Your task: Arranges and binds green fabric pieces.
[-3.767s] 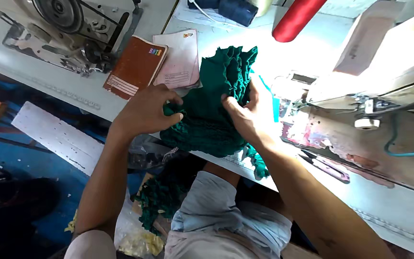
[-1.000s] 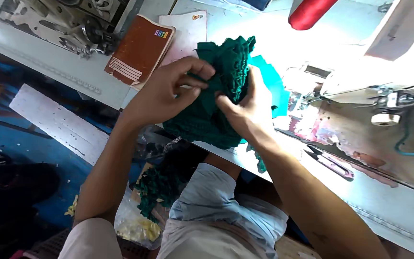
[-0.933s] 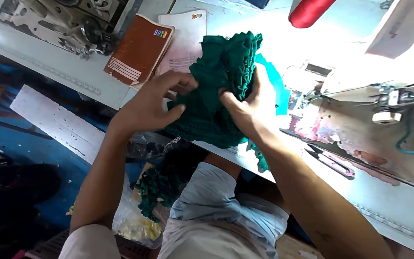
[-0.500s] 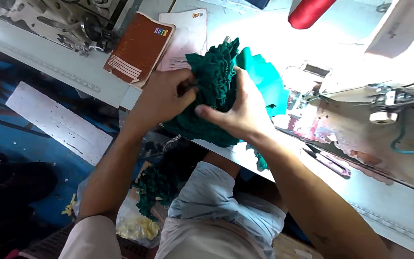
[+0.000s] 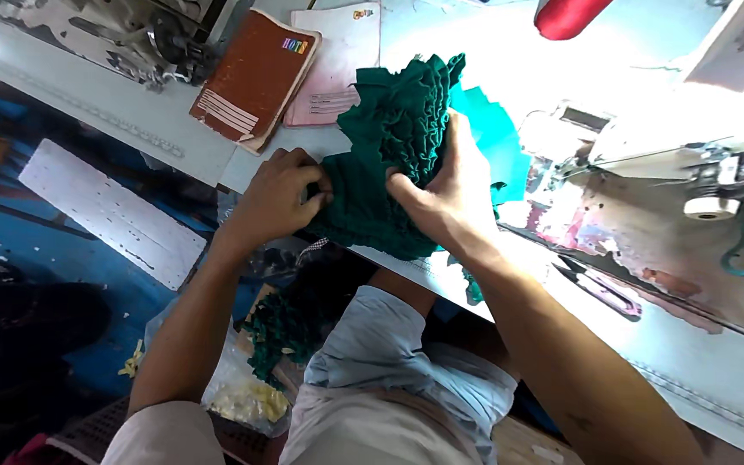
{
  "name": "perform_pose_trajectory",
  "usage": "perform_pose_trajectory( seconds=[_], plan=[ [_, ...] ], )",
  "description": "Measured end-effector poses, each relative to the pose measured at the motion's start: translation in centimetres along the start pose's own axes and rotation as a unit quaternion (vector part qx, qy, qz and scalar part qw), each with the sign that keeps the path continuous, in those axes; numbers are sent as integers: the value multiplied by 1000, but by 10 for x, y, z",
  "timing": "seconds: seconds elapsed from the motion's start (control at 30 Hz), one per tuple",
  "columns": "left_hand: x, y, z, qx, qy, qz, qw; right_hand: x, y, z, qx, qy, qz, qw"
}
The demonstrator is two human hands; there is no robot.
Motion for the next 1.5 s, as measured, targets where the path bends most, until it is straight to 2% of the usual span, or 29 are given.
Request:
perform_pose_trajectory(
  seconds=[0.2, 0.37, 0.53, 0.63, 0.73, 0.77, 0.9, 1.0, 1.07, 1.2, 1.3, 1.4, 1.5],
  plan=[
    [26, -13, 18, -5, 44, 2, 999, 6, -1, 1, -7, -18, -15, 1000],
    [40, -38, 35, -47, 38, 26, 998, 5, 2, -8, 4, 37, -81, 996],
    [39, -50, 50, 10, 110, 76, 991, -16, 13, -15, 7, 146, 6, 989],
    [35, -48, 48, 25, 172, 101, 980, -19, 18, -13, 19, 125, 26, 992],
    [36, -34, 36, 4, 258, 94, 961, -11, 9, -5, 18, 53, 45, 997],
    [36, -27, 29, 0, 253, 86, 964, -6, 6, -3, 10, 27, 41, 999],
    [20, -1, 4, -5, 90, 24, 996, 6, 0, 1, -27, -35, 39, 998],
    [2, 4, 6, -17, -20, -57, 998, 3, 1, 0, -32, -33, 35, 998],
    [-3, -1, 9, -21, -44, -55, 997, 2, 2, 0, -16, -32, 31, 999],
    [10, -15, 21, -12, -2, 22, 1000, 8, 1, 2, -3, -41, -10, 999],
    [22, -29, 39, -18, 15, 60, 998, 5, 4, -7, 2, 19, -32, 999],
    [26, -40, 50, -29, 35, 82, 996, -6, 9, -13, 7, 85, 9, 996],
    [26, -35, 41, -44, 115, 82, 989, -9, 8, -6, 13, 67, 46, 997]
  ],
)
Point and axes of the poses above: each hand's wrist, its own y-axis away from the middle knuckle, its own x-axis out of the back of the hand, z = x × y, the point moved 1 cm from there along -y, towards the middle knuckle, and after that the axes turned 10 degrees about -y, right-handed, at the moved point
